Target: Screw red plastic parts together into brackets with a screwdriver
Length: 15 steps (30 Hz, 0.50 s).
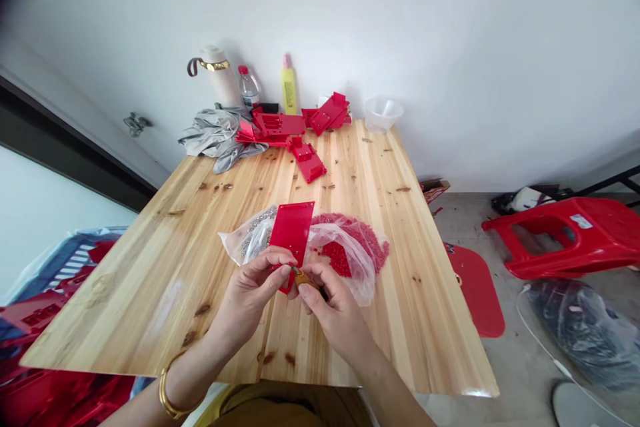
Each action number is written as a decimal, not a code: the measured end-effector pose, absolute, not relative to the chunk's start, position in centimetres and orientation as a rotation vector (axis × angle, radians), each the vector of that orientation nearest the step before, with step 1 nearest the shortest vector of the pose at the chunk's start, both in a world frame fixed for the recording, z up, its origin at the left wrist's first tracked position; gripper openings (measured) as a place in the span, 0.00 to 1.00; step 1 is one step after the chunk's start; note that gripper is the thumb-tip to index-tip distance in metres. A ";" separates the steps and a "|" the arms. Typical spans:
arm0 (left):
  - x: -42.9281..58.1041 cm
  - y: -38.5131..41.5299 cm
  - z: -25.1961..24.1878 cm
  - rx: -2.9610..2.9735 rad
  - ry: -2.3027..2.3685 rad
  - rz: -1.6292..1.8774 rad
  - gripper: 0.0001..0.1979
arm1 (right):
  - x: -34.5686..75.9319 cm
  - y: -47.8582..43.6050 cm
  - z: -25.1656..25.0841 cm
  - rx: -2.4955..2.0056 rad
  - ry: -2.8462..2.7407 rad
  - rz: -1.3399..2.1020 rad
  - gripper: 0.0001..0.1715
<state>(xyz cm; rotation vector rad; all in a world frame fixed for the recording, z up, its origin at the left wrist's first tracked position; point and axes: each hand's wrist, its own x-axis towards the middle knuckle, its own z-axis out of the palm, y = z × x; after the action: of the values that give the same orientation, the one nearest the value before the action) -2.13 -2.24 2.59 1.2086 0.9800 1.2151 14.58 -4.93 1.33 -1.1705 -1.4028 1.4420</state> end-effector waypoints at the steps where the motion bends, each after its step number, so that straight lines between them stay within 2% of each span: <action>1: -2.5 -2.1 2.7 1.372 1.019 1.247 0.05 | 14.9 -5.0 1.5 -1.192 -1.454 1.403 0.16; 3: -3.3 -1.8 2.9 1.770 1.075 1.304 0.03 | 15.4 -5.2 2.2 -1.225 -1.566 1.283 0.14; 6: -4.4 -1.5 3.0 2.214 1.048 1.323 0.09 | 16.0 -5.3 3.2 -1.241 -1.707 1.094 0.11; 10: -5.0 -1.6 2.9 2.440 1.044 1.232 0.12 | 16.1 -5.3 3.7 -1.285 -1.833 0.913 0.10; 15: -5.5 -1.9 3.0 2.588 1.054 1.083 0.12 | 16.2 -5.3 3.7 -1.264 -1.903 0.851 0.10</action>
<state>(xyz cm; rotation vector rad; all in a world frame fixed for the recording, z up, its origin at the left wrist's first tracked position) -5.48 -1.89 2.97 2.5882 1.0541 1.0832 16.25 -5.26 3.67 -1.2636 -1.9034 0.8513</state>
